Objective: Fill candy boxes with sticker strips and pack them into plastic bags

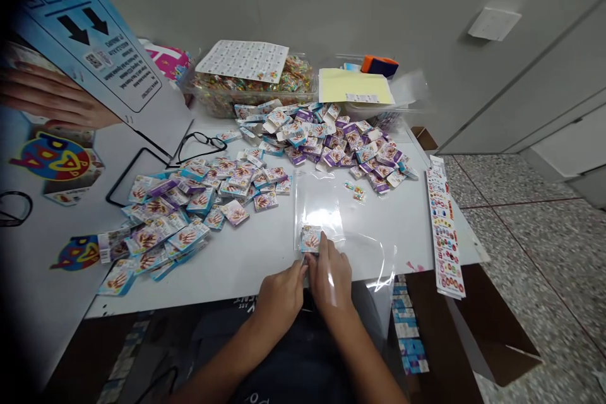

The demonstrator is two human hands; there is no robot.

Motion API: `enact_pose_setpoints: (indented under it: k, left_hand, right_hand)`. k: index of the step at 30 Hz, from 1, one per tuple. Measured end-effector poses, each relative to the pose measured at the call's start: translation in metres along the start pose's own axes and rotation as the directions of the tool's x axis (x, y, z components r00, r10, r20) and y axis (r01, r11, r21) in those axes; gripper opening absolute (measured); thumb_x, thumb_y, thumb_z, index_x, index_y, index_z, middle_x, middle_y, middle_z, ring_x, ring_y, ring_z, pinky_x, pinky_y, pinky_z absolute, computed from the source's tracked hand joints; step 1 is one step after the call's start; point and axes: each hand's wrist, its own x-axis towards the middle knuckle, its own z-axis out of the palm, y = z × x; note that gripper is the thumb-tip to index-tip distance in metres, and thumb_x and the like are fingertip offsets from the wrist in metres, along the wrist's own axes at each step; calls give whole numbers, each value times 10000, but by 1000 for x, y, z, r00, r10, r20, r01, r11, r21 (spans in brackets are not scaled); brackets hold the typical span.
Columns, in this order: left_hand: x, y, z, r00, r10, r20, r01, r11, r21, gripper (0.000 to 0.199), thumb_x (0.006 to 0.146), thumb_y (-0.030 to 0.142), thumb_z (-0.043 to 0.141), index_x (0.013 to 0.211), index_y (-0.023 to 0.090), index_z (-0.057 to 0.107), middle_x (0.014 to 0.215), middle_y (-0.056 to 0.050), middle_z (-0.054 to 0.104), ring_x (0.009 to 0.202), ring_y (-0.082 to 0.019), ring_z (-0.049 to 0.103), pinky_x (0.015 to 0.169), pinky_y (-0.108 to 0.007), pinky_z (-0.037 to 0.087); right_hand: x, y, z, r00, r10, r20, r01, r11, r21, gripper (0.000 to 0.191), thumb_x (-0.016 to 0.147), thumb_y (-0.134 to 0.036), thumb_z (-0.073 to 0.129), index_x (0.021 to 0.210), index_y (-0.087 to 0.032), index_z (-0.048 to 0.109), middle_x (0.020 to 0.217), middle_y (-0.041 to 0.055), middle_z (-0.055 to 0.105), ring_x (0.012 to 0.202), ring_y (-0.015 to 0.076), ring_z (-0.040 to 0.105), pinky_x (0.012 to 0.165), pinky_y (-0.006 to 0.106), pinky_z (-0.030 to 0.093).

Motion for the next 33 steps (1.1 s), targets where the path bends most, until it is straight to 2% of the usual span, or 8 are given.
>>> enact_pose_setpoints:
  k: [8, 15, 19, 22, 25, 27, 29, 33]
  left_hand:
    - [1, -6, -10, 998, -64, 12, 64, 996, -69, 364, 1054, 257, 282, 913, 206, 615, 818, -81, 746, 731, -234, 717, 613, -311, 410]
    - [0, -6, -9, 998, -43, 44, 45, 997, -63, 373, 1046, 246, 270, 881, 204, 601, 779, -85, 726, 706, -232, 702, 618, -318, 406]
    - [0, -4, -9, 997, -46, 55, 49, 997, -52, 383, 1046, 251, 271, 868, 198, 606, 773, -89, 723, 701, -243, 703, 623, -330, 425]
    - [2, -6, -11, 994, -106, -18, 105, 992, -76, 307, 1033, 298, 351, 900, 201, 610, 818, -79, 724, 747, -245, 710, 656, -332, 472]
    - [6, -12, -13, 963, -178, -202, 142, 973, -182, 284, 980, 359, 506, 1177, 165, 567, 1025, -112, 716, 940, -274, 709, 769, -374, 548]
    - [10, -16, -12, 948, -123, -295, 52, 970, -237, 459, 969, 349, 537, 1365, 131, 455, 1243, -168, 652, 1166, -295, 647, 934, -429, 555]
    - [13, -20, -9, 951, 12, -309, -95, 962, -256, 529, 996, 302, 494, 1479, 143, 349, 1445, -188, 535, 1364, -291, 520, 1096, -473, 488]
    - [13, -23, 4, 939, 161, -303, -241, 939, -246, 606, 1031, 199, 375, 1600, 205, 168, 1569, -173, 430, 1464, -281, 415, 1169, -521, 434]
  right_hand:
    - [5, 13, -8, 982, -181, 48, 179, 983, 43, 659, 1036, -338, 446, 1601, -104, 200, 1262, 214, 664, 896, 295, 706, 701, 399, 570]
    - [2, 3, 0, 994, 27, 102, -24, 999, -25, 619, 1019, -302, 431, 1591, -149, 249, 1146, 176, 734, 613, 224, 687, 549, 326, 504]
    - [5, -4, -5, 989, 62, 137, -61, 998, -13, 560, 1022, -299, 415, 1545, -117, 331, 1085, 167, 744, 640, 238, 702, 562, 333, 509]
    - [9, -7, -13, 987, 55, 150, -60, 998, 25, 532, 1023, -313, 438, 1512, -113, 369, 1308, 202, 656, 746, 243, 725, 610, 341, 535]
    - [12, -6, -18, 986, 28, 162, -35, 999, 39, 564, 1029, -330, 450, 1551, -156, 324, 1410, 193, 590, 830, 246, 730, 650, 346, 549]
    - [12, -4, -17, 984, 20, 179, -26, 999, 33, 569, 1032, -303, 424, 1574, -184, 294, 1427, 181, 577, 810, 233, 726, 629, 337, 543]
    - [11, -2, -13, 984, 20, 178, -23, 1000, 13, 558, 1034, -284, 389, 1578, -204, 297, 1422, 172, 583, 734, 212, 712, 565, 316, 512]
    - [11, 1, -5, 993, 13, 121, -16, 1000, 21, 539, 1031, -303, 378, 1563, -223, 339, 1369, 163, 618, 619, 183, 668, 473, 286, 429]
